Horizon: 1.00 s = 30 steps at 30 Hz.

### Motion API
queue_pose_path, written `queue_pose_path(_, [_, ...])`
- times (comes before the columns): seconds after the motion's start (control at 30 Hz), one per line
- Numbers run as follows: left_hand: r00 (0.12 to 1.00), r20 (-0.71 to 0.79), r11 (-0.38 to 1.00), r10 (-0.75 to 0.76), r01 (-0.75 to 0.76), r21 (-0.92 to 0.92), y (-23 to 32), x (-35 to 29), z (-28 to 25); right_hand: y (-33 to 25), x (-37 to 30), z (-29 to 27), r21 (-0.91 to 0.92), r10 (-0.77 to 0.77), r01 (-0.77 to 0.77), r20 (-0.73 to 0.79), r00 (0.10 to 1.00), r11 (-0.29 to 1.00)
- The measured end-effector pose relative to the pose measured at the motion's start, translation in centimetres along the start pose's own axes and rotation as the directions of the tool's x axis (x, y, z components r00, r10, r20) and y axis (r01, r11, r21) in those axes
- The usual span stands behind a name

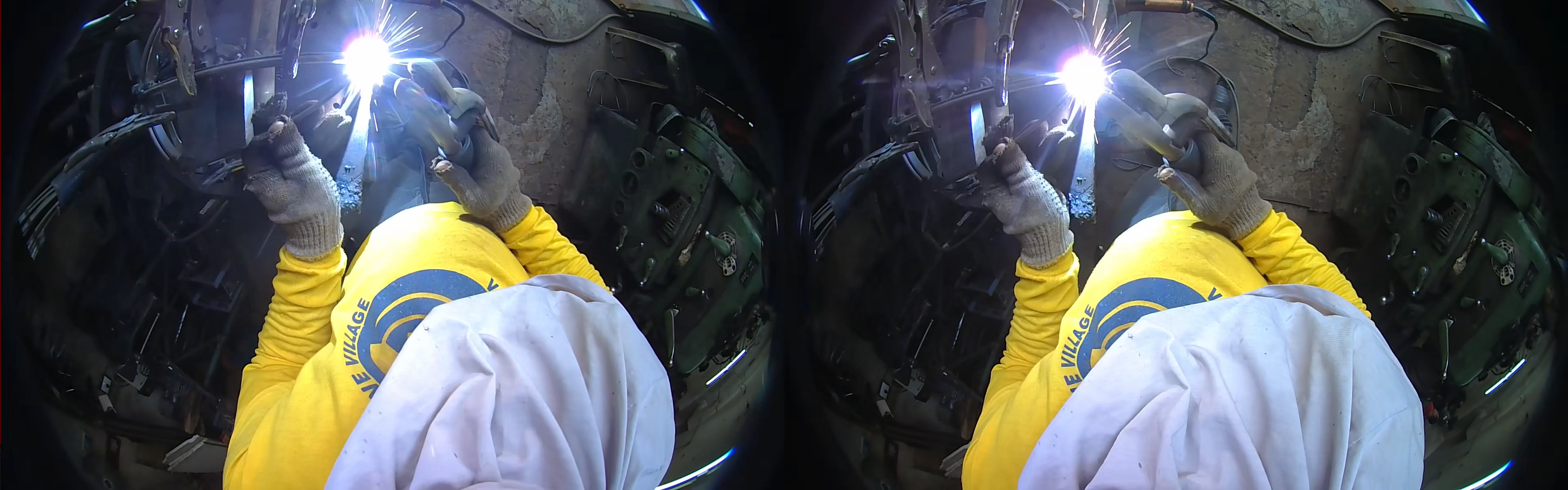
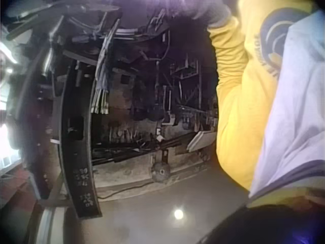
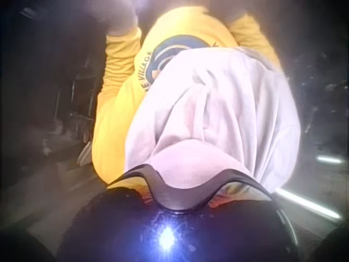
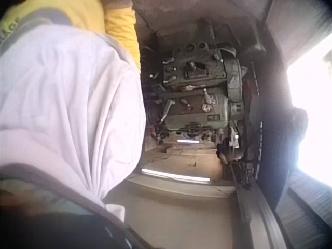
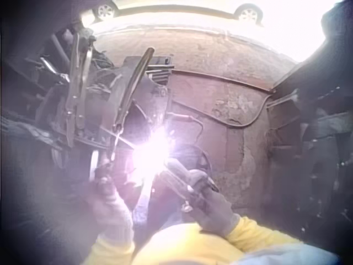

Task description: The person assembles a metal structure by clamping metal components together and using a welding tool to join them, followed by using an angle grinder to smooth a joint.

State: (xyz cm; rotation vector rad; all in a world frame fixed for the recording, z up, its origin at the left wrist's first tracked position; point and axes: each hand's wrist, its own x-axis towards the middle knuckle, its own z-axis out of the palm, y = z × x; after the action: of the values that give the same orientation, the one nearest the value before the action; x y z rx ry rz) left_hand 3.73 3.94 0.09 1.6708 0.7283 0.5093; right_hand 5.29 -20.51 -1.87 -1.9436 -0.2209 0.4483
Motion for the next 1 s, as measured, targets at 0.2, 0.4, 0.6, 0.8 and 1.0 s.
queue_pose_path(0.2, [0.987, 0.028, 0.948, 0.160, -0.161, 0.274, -0.4, 0.2, 0.0, 0.2, 0.0, 0.3, 0.001, -0.043, 0.043, -0.001, 0.999, 0.999])
queue_pose_path(0.4, [0.996, 0.012, 0.981, 0.088, -0.085, -0.173, -2.1, -0.2, -0.5, -0.4, 0.2, 0.1, 0.001, -0.030, 0.030, -0.003, 1.000, 1.000])
queue_pose_path(0.6, [0.989, 0.017, 0.982, 0.147, -0.148, 0.120, -1.6, 0.0, -0.4, -0.9, 0.1, -0.2, 0.014, 0.089, -0.090, 0.063, 0.994, 0.996])
queue_pose_path(0.8, [0.987, 0.017, 0.978, 0.158, -0.159, 0.132, -1.1, 0.2, -0.1, 0.6, -0.1, 0.1, 0.156, 0.008, 0.000, -0.055, 0.998, 0.988])
queue_pose_path(1.0, [0.986, 0.026, 0.979, 0.165, -0.167, 0.120, -0.8, 0.1, 0.2, 0.0, -0.1, 0.2, 0.101, -0.019, 0.023, -0.040, 0.999, 0.995])
